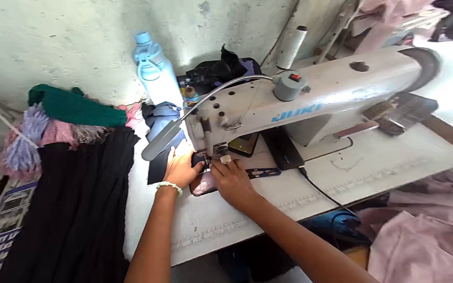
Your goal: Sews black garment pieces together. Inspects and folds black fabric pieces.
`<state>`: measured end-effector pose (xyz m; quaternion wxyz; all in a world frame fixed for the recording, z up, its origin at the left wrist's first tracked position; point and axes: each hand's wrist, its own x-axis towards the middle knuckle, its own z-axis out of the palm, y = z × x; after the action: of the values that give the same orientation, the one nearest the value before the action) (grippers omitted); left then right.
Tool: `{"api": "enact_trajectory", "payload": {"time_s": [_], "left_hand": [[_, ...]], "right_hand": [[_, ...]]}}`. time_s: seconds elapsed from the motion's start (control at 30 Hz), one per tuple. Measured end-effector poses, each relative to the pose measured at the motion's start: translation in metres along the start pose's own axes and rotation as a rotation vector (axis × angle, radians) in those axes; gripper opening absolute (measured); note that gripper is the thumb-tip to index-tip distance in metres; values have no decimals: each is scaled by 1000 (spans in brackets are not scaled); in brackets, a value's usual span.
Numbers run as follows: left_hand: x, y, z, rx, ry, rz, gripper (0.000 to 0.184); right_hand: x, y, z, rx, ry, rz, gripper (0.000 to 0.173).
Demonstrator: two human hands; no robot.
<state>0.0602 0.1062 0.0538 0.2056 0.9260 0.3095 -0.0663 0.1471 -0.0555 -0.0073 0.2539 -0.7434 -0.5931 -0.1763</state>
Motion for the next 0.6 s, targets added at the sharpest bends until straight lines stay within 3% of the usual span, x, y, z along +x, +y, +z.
{"api": "enact_trajectory", "payload": {"time_s": [0.6], "left_hand": [[13, 3, -8, 36, -20, -104, 54]], "right_hand": [[-1, 0, -1, 44, -19, 49, 24]]}}
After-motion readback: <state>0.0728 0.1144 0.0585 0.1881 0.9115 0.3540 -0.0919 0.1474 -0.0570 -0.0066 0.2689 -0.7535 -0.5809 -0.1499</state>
